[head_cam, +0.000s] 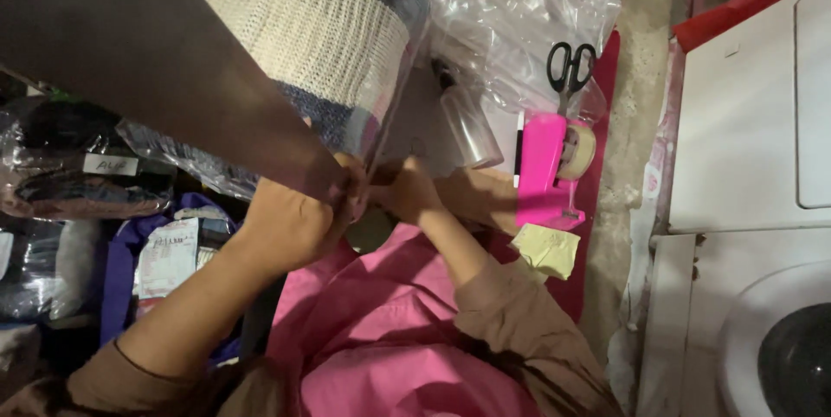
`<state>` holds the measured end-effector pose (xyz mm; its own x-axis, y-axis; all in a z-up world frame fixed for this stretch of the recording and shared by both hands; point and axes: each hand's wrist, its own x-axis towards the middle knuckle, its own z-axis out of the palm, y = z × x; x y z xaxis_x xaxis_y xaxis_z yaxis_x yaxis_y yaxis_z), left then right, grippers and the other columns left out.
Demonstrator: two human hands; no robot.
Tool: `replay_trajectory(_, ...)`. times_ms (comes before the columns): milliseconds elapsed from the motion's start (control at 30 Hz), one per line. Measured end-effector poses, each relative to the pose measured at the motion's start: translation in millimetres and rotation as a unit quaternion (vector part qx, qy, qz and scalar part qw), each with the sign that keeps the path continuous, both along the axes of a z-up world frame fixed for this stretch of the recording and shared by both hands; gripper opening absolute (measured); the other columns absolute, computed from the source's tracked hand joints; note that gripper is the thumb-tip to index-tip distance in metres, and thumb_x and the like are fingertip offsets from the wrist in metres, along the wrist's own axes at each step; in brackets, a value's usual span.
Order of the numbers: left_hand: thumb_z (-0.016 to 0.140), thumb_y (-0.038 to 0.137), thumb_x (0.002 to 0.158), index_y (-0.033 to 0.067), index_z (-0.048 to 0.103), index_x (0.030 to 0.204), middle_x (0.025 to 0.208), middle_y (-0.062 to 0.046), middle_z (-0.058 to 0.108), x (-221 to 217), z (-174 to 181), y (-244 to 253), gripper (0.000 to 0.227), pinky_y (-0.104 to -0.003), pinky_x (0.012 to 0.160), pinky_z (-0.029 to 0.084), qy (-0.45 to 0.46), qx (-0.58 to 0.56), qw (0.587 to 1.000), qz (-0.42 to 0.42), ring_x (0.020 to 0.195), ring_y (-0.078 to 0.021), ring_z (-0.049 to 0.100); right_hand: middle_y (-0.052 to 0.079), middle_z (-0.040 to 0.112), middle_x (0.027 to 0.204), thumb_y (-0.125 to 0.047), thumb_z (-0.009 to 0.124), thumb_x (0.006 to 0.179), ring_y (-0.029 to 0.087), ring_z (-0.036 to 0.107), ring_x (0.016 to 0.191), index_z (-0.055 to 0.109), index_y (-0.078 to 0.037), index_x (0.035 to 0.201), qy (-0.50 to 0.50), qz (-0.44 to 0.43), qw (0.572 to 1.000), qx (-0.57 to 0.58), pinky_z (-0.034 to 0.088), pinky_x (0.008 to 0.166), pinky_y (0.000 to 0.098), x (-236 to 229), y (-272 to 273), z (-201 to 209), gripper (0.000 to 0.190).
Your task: The person packages a folded, striped knitted item into a clear plastic bag. They use scissors to cut the bag, seal it with a tape dispenser, and then attach a paper label to the front. Finally, they write on the label with a black marker.
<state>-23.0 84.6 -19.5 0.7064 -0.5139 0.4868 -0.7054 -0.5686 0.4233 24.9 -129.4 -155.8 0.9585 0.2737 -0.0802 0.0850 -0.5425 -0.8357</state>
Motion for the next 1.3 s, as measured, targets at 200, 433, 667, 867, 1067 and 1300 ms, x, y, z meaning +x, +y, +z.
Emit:
replay_trajectory(200,0.071,0.019,0.083,0.0093,0.067,0.09,0.095,-0.007,0.068,1.3,5.8,-1.7,0.012,-0.053,0.086,0.045,-0.016,-0.003,1.0,-0.006,0.083,-0.0349,0.064,0.01,0.072,0.077,-0.024,0.076,0.091,0.019,0.067,0.063,0.076,0.0,0.092,0.182,0.011,0.948,0.262,0.054,0.056,0.0331,4.4,-31.7,-18.4,0.024)
replay_trajectory(433,0.077,0.029,0.08,0.014,0.067,0.085,0.09,-0.003,0.067,5.3,-1.2,-1.2,0.019,-0.064,0.11,0.036,-0.026,0.035,0.999,-0.018,0.085,-0.031,0.066,0.016,0.071,0.093,-0.017,0.065,0.102,0.029,0.072,0.088,0.068,0.001,0.094,0.172,0.07,0.807,0.561,0.061,0.081,0.0401,13.5,-15.2,-38.5,0.02)
replay_trajectory(667,0.073,0.021,0.086,0.0093,0.067,0.096,0.097,-0.002,0.067,3.4,9.1,6.6,0.017,-0.063,0.113,0.036,-0.004,0.023,0.999,-0.034,0.091,-0.0275,0.068,0.011,0.079,0.109,-0.01,0.058,0.097,0.02,0.074,0.095,0.074,-0.005,0.115,0.019,-0.278,0.946,0.166,0.057,0.077,0.0337,-52.7,-121.2,3.0,0.024)
replay_trajectory(867,0.068,0.019,0.082,0.0131,0.067,0.103,0.111,-0.007,0.069,6.6,5.6,15.4,0.022,-0.061,0.114,0.033,-0.036,0.077,0.994,-0.064,0.102,-0.0302,0.068,0.007,0.069,0.114,-0.022,0.074,0.099,0.018,0.066,0.104,0.064,-0.001,0.117,-0.338,-0.462,0.795,0.201,0.054,0.094,0.0357,-119.6,-254.7,-58.0,0.029)
replay_trajectory(1067,0.063,0.017,0.089,0.0033,0.062,0.116,0.122,-0.011,0.066,3.2,1.3,19.9,0.031,-0.058,0.121,0.03,-0.002,0.089,0.995,-0.033,0.112,-0.0366,0.063,0.008,0.068,0.11,-0.032,0.068,0.11,0.018,0.06,0.105,0.071,0.006,0.124,-0.101,-0.495,0.845,0.174,0.047,0.094,0.032,-94.4,-285.0,-82.8,0.04)
replay_trajectory(1300,0.066,0.018,0.086,-0.0049,0.06,0.119,0.13,-0.016,0.061,0.0,-8.9,21.8,0.041,-0.054,0.11,0.035,-0.066,0.094,0.993,-0.033,0.115,-0.0404,0.061,0.012,0.072,0.111,-0.033,0.064,0.104,0.017,0.065,0.094,0.075,-0.003,0.112,-0.043,-0.473,0.85,0.226,0.051,0.081,0.0329,-52.9,-296.6,-85.4,0.032)
